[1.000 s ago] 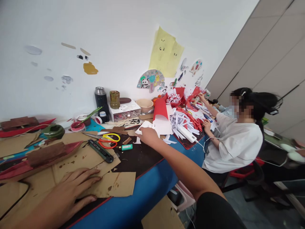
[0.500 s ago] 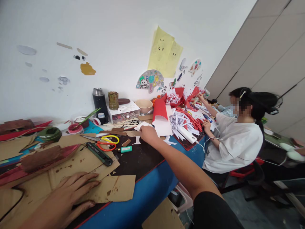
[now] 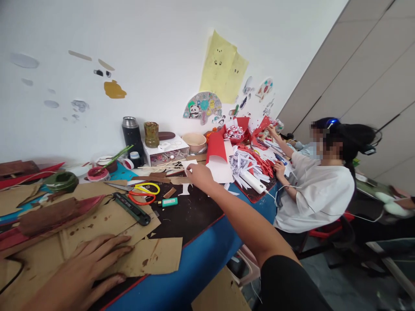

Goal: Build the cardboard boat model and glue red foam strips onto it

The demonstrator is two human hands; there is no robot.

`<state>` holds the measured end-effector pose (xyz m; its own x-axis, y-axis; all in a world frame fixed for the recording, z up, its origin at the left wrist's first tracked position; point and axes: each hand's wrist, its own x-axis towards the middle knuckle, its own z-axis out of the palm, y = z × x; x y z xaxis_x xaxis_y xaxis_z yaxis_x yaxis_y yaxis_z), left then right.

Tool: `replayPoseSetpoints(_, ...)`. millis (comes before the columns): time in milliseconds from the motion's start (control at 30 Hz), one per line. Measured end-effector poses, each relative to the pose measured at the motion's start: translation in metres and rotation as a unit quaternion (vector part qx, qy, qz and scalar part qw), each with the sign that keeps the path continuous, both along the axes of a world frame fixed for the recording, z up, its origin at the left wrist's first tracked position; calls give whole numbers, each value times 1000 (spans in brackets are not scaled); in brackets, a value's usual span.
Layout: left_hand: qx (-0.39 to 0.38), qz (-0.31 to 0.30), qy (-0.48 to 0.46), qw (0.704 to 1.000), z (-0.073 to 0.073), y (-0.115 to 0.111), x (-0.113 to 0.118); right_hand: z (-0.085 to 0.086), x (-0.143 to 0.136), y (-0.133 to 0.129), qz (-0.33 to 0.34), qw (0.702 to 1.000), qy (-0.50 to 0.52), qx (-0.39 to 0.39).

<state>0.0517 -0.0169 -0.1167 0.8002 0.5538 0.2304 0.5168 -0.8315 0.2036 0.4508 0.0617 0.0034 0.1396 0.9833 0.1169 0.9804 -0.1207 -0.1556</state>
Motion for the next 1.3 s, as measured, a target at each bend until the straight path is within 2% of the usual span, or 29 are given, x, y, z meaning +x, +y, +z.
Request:
replayPoseSetpoints(133,-15,1,12,1000,3,1,-2,-9,-10,-11,30,999,16,-16)
replayPoseSetpoints(333,-7,4,3,1000,8,-3,2,-11,-33,-27,80,995,60,-14)
replayPoseSetpoints(467,-2,11,-13,1000,5,-7,4,-17,-65,-42,169,972,166,0)
replayPoseSetpoints(533,2,16,-21,1000,6,-10,6,-23,-83,-52,226,957,180,-10)
replayPoseSetpoints(700,-24,17,-10,1000,27,-24,16,-38,-117,-75,351,923,150,-41)
replayPoseSetpoints(867,-31,32,25,999,46,-35,29,-43,-128,-82,439,890,120,-41)
replayPoseSetpoints(1067,-52,28,12,998,51,-39,32,-42,-139,-79,428,882,194,-24)
replayPoseSetpoints(1300,-66,21,-27,997,56,-38,23,-68,-148,-91,373,880,291,-33)
